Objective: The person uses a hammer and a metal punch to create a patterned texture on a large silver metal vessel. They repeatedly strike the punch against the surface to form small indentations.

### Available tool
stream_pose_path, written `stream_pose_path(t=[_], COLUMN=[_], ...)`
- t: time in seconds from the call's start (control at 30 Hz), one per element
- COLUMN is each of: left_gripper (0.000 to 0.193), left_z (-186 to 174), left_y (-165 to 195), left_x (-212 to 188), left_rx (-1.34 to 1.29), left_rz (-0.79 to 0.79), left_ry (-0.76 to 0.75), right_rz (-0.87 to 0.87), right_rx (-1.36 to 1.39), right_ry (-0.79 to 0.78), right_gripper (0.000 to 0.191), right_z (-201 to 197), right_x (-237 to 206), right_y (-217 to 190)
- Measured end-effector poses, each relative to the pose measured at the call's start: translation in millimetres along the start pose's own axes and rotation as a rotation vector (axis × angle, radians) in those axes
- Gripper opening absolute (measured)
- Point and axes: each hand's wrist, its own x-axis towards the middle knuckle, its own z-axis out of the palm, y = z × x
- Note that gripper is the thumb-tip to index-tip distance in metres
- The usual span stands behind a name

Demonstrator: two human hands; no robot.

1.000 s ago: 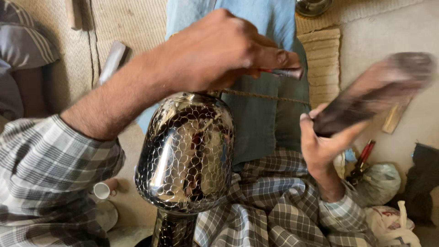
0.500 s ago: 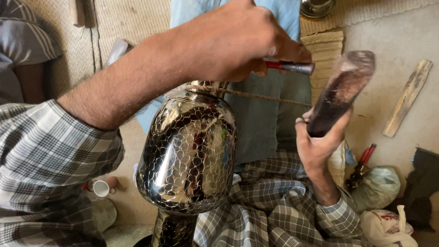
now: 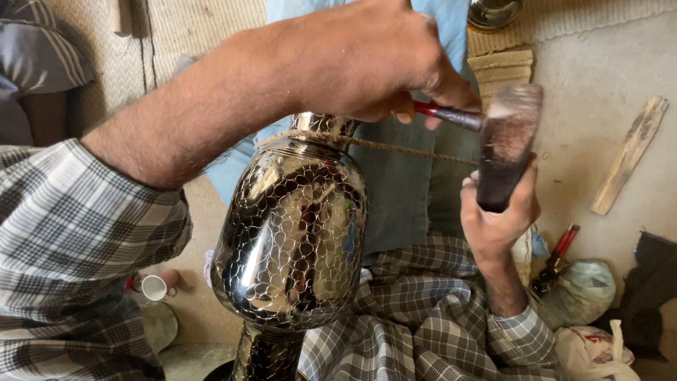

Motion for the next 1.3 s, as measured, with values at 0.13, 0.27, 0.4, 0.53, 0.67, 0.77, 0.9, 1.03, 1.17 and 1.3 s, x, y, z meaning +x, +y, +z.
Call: stream_pose_path(t=[0.13,0.27,0.4,0.53,0.67,0.77,0.9,1.03,1.17,1.3], left_gripper=[0.05,0.045,0.047,0.045,0.049,0.045,0.044,0.04,0.033,0.036], left_z=[-3,0,4,15,26,33,34,30,29,28], left_y=[5,11,15,14,17,20,23,25,26,33], left_x=[-9,-15,-27,-37,-51,-55,-57,-62,-61,-61], left_rx=[0.06,0.057,0.253,0.194,0.239,0.27,0.288,0.254,0.246,0.122], left_rz=[-0.057,0.009,-0.058,-0.123,-0.147,-0.194,-0.22,-0.209,-0.226,-0.211], left_ry=[0.04,0.231,0.282,0.369,0.486,0.534,0.555,0.563,0.531,0.571], right_rz=[0.053,-0.018,-0.227,-0.27,-0.439,-0.381,-0.437,-0.438,-0.375,-0.465], right_rx=[0.196,0.059,-0.205,0.038,-0.303,-0.222,-0.361,-0.333,-0.271,-0.336], right_ry=[0.046,-0.006,-0.09,-0.208,-0.325,-0.352,-0.402,-0.407,-0.405,-0.433], right_gripper=[0.104,0.099,0.105,0.094,0.092,0.087,0.086,0.085,0.083,0.082], right_z=[0,-14,-38,-55,-75,-86,-97,-95,-94,-102], right_x=[11,28,59,94,120,128,145,151,149,153], right_y=[-2,-12,-27,-38,-44,-48,-55,-66,-72,-73])
